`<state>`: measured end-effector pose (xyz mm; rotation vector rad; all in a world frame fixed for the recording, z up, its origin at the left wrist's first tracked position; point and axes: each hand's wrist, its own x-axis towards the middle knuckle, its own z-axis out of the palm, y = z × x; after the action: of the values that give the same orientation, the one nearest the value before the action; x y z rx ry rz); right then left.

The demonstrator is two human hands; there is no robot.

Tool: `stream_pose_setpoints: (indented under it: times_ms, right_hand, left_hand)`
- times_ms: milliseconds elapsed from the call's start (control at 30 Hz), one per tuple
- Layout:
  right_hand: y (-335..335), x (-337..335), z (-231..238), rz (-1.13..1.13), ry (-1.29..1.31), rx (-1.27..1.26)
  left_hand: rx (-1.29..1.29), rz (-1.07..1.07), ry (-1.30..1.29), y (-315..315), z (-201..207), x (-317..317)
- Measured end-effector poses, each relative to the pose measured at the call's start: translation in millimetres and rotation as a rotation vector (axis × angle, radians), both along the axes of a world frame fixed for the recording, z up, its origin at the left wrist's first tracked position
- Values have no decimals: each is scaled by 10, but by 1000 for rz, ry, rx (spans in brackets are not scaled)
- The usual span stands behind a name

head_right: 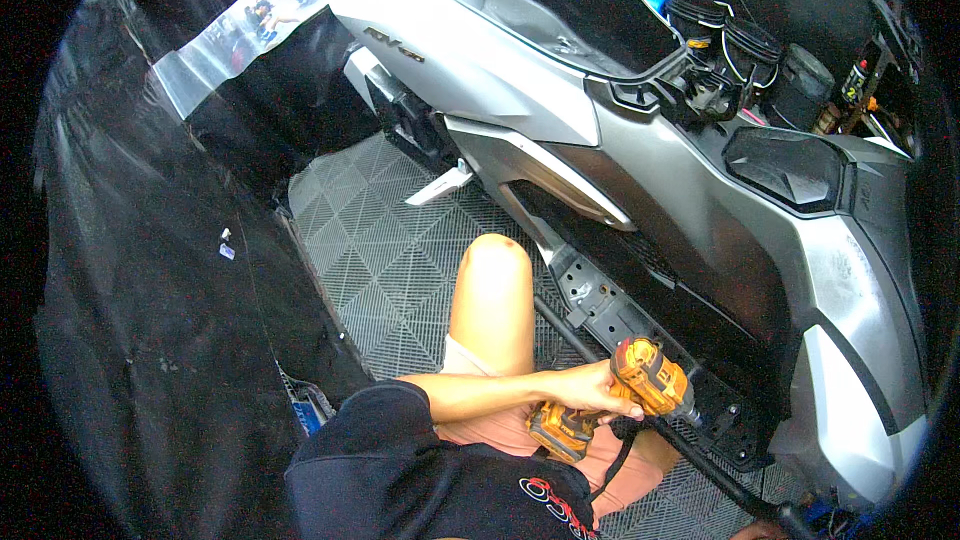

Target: The person positions a black metal bar onto the side of a motorcycle, inserts bolts into the mounting holes by hand, and secures them using a power drill.

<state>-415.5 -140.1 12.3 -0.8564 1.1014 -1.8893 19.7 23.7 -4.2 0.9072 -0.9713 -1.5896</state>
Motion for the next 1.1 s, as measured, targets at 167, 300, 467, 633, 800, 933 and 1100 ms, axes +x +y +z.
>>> stream_pose_setpoints:
  times_ms: [167, 300, 467, 633, 800, 933, 1100]
  right_hand:
    - [76, -153, -13, -15, 18, 1]
    - [156, -591, -150, 19, -116, 20]
    - [193, 129, 145, 321, -260, -101]
    - [317, 237, 419, 372, -197, -187]
    - [380, 407, 484, 231, -187, -137]
    - [369, 454, 465, 224, -131, -123]
    - [358, 366, 429, 273, -98, -118]
  left_hand:
    - [-28, -33, -67, -91, -75, -41]
    - [-4, 35, -205, -210, 75, -44]
    - [190, 32, -55, -200, 23, 197]
    - [171, 4, 0, -432, 140, -5]
    - [180, 57, 2, -495, 136, -118]
    - [211, 104, -5, -568, 162, -92]
    - [189, 110, -21, -680, 99, -86]
